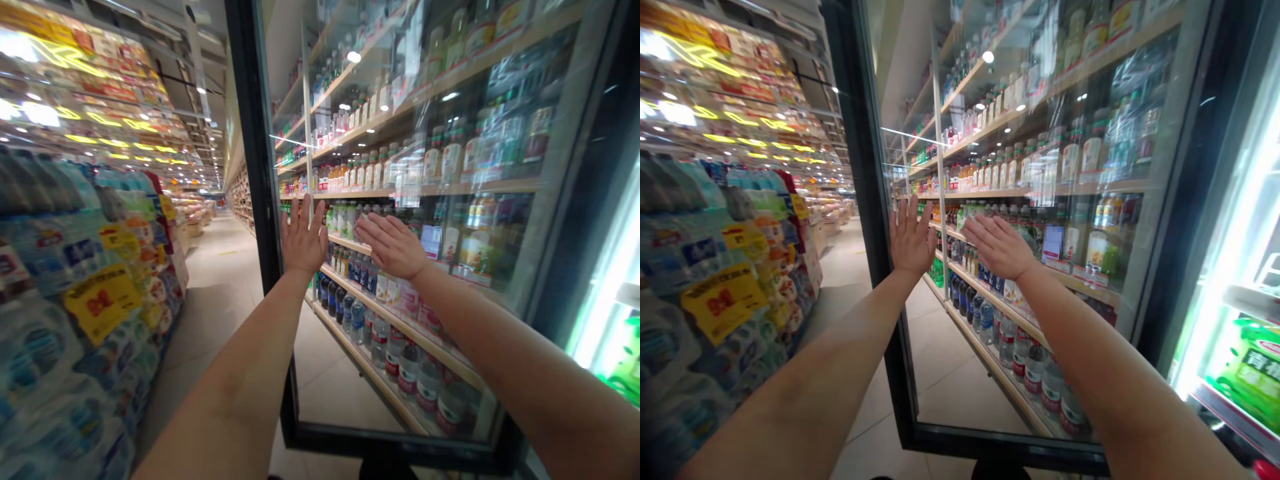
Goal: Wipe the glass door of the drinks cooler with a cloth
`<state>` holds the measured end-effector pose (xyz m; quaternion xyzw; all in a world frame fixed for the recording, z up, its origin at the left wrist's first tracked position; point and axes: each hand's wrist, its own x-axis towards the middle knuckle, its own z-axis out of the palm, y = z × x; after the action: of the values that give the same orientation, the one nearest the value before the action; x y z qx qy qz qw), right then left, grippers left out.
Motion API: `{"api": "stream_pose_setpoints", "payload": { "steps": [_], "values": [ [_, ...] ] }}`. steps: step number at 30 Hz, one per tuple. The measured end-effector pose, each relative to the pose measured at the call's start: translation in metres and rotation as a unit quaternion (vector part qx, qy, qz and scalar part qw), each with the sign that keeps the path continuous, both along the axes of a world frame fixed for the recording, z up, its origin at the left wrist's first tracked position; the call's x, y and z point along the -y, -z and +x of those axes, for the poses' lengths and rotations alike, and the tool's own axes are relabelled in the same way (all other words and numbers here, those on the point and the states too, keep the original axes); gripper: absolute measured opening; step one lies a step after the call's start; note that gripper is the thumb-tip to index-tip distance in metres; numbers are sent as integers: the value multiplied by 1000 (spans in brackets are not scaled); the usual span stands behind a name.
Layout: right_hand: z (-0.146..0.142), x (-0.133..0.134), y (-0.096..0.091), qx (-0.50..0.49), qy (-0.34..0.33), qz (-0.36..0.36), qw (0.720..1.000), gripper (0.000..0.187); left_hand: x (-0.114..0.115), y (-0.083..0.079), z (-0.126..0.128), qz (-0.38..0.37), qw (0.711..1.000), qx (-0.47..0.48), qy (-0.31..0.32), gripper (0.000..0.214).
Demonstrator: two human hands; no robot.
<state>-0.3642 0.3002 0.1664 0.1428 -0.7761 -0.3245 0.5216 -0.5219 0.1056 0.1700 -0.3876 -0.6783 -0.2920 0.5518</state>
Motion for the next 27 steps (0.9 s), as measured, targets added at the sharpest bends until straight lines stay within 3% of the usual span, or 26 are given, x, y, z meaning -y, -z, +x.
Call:
{"api": "stream_pose_setpoints", "payload": {
  "steps": [2, 5, 7, 9, 12, 15, 19, 27],
  "values": [
    [-2, 0, 0, -85, -9, -79, 993, 60, 1, -1, 1, -1, 1000, 0, -1, 58],
    [-5, -1, 0, -204, -21, -190, 960, 61, 1, -1, 2, -6, 1000, -2, -11, 58],
    [-4, -1, 2, -171, -21, -174, 969, 63, 2, -1, 2, -7, 1000, -2, -16, 57],
    [-2, 0, 4, -78, -21, -107, 991, 64, 2, -1, 3, -8, 1000, -1, -17, 57],
    [0, 2, 8, 13, -12, -30, 999, 61, 1, -1, 2, -10, 1000, -3, -13, 57],
    [-2, 2, 9, -46, -11, -89, 995, 60, 1, 0, 1, -7, 1000, -6, -7, 56],
    [-6, 1, 9, -169, -29, -210, 963, 64, 1, 1, 0, -4, 1000, -9, -6, 57],
    [-2, 4, 16, -73, -9, -86, 994, 57, 1, 1, 0, -7, 1000, -11, -14, 56]
  ]
}}
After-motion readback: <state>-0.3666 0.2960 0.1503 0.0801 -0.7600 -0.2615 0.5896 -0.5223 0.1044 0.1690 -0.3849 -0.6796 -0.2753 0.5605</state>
